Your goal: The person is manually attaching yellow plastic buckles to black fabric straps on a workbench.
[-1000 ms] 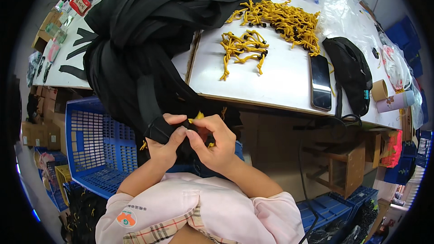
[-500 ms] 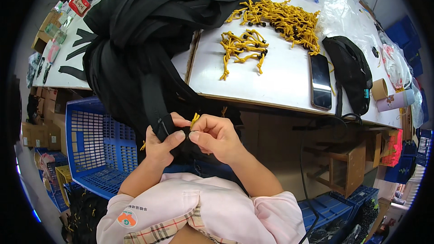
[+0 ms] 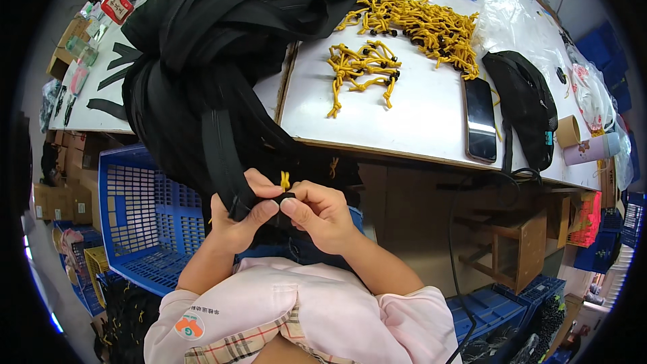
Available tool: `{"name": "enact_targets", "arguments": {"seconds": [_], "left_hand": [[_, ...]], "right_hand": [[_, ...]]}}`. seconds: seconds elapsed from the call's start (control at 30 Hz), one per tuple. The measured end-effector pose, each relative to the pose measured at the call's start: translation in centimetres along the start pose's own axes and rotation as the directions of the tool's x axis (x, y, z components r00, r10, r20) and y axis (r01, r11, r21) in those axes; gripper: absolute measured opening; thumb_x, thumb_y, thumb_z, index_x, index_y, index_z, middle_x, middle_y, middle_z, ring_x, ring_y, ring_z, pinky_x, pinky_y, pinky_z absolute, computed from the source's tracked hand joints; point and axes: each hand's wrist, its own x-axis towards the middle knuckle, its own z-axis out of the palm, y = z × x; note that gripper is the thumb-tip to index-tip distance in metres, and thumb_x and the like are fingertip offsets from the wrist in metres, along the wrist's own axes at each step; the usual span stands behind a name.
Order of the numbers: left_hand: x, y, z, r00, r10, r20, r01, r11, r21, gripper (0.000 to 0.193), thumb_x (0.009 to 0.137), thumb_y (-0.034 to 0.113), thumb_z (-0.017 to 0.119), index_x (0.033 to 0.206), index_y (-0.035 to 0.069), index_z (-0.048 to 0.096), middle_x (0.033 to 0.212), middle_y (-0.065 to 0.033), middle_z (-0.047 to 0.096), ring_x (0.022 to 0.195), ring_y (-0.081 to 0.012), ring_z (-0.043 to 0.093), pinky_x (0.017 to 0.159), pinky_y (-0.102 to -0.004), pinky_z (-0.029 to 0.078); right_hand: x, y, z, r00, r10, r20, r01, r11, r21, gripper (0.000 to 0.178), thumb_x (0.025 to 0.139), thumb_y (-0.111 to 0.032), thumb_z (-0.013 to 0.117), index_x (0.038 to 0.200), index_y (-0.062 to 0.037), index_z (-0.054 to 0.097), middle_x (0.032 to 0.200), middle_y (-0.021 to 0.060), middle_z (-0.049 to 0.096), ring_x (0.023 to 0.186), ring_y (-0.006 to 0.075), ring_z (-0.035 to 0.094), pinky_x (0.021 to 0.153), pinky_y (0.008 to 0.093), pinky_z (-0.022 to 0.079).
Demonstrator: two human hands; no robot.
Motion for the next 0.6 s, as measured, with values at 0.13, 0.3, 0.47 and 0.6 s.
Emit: {"name": "enact_targets", "arguments": {"seconds": [0.13,0.3,0.47,0.6], "left_hand": [[0.1,-0.1,0.1,1.000,0.009,-0.013,-0.009,1.000,-0.030,0.015,0.076,0.010,0.060,0.087,0.000,0.058,0.076,-0.0045,0.053,0.066,-0.0116,0.051,0.058,-0.0216,0.040],[-0.3,0.4,-0.3,0.945,-0.326,0.021,0.320,0.910,-0.263,0.014,0.078,0.014,0.058,0.082,0.001,0.057,0.074,-0.0017,0.051,0.066,-0.0087,0.048,0.058,-0.0198,0.038],[-0.6,0.0,0.7,0.992,-0.104,-0.075,0.100,0.994,-0.044,0.013,0.078,0.014,0.058,0.079,0.002,0.053,0.074,-0.0018,0.050,0.068,-0.0094,0.047,0.062,-0.0213,0.037],[-0.1,0.6,0.4,0.900,-0.362,-0.242,0.286,0.911,-0.297,0.014,0.080,0.016,0.055,0.078,0.003,0.051,0.062,-0.0006,0.046,0.046,-0.0057,0.039,0.041,-0.0175,0.031]], "right_hand": [[0.1,0.3,0.0,0.974,-0.223,-0.033,0.207,0.945,-0.254,0.008,0.074,-0.005,0.058,0.073,-0.0009,0.052,0.058,0.0053,0.046,0.048,0.0109,0.042,0.043,0.0216,0.034],[0.6,-0.6,0.4,0.734,-0.661,0.155,0.577,0.487,-0.655,0.012,0.070,-0.004,0.061,0.077,-0.0002,0.052,0.062,0.0050,0.050,0.048,0.0118,0.042,0.043,0.0203,0.031],[1.1,-2.3,-0.1,0.958,-0.244,0.151,0.287,0.805,-0.519,0.012,0.068,-0.007,0.063,0.072,-0.0011,0.054,0.061,0.0049,0.049,0.046,0.0098,0.043,0.041,0.0220,0.033],[0.2,-0.6,-0.8,0.876,0.094,0.474,0.233,0.776,-0.585,0.016,0.067,-0.010,0.063,0.076,-0.0002,0.055,0.066,0.0088,0.051,0.045,0.0171,0.046,0.043,0.0276,0.038]]}}
